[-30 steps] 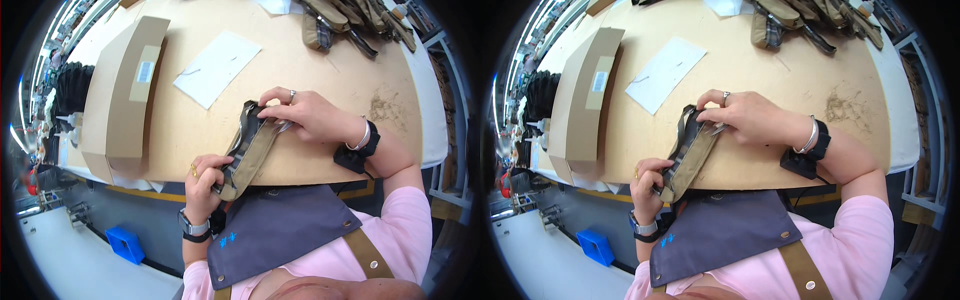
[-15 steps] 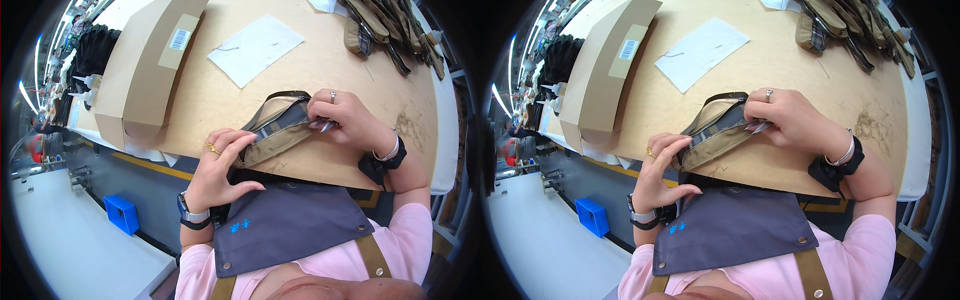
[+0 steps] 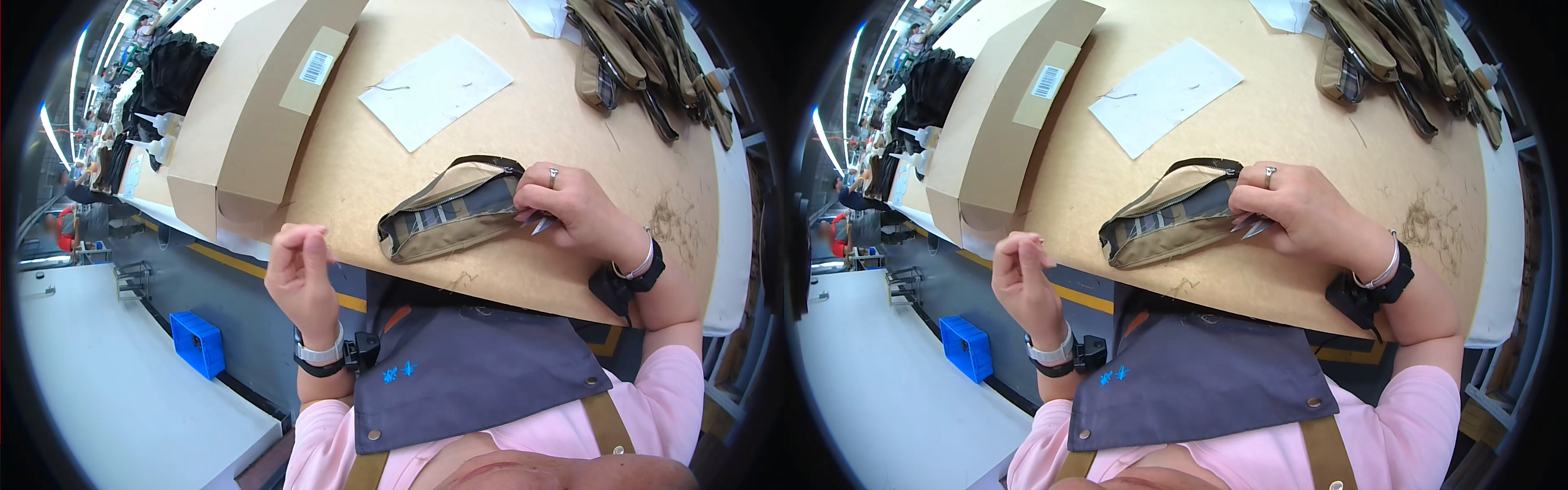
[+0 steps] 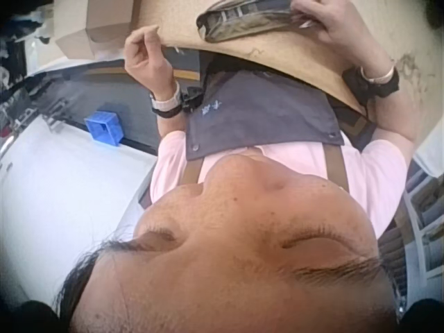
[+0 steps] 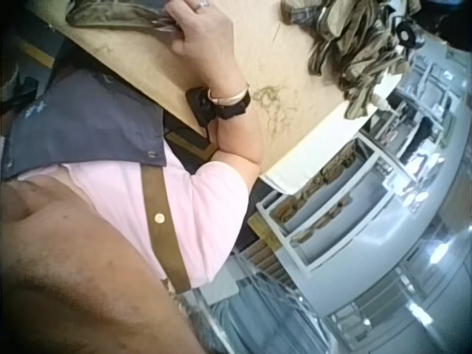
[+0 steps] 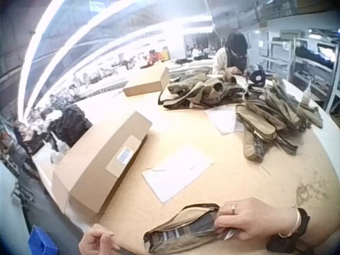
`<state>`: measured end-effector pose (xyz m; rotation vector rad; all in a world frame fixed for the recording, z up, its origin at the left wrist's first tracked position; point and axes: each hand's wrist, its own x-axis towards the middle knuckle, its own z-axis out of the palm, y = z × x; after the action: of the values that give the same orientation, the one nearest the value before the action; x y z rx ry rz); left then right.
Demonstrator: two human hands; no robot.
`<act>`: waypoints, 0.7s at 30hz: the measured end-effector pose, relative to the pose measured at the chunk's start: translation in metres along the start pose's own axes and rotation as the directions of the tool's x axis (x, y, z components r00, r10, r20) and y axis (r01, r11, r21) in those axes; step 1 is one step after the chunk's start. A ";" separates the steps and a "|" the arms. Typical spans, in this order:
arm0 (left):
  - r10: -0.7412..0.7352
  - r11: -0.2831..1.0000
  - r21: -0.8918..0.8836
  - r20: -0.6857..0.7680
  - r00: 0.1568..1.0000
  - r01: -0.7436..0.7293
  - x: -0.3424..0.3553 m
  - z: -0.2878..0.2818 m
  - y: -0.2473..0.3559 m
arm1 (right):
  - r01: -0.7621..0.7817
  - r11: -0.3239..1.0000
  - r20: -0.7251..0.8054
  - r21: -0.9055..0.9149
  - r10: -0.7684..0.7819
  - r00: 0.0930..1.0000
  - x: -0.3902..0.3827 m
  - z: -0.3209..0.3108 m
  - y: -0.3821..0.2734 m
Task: Trimming loose threads and inspecting small canvas/leather pouches in a workshop.
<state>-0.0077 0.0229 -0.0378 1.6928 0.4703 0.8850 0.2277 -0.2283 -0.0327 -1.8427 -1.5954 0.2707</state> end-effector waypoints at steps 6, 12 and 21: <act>0.245 0.676 0.443 0.618 0.747 -0.589 0.006 0.019 0.010 | -0.048 0.974 0.057 0.221 0.036 0.998 0.007 -0.004 -0.012; 0.325 0.833 0.070 0.740 0.588 -0.549 0.010 0.021 0.024 | -0.209 0.869 -0.048 0.448 0.257 0.965 -0.010 -0.018 -0.012; 0.305 0.933 -0.160 0.826 0.473 -0.323 0.000 0.026 0.017 | -0.260 0.656 0.000 0.709 0.368 0.930 -0.007 -0.018 -0.011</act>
<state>0.0098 0.0015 -0.0246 2.0252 -0.5390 0.1875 0.2274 -0.2410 -0.0150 -1.4556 -0.8575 0.7713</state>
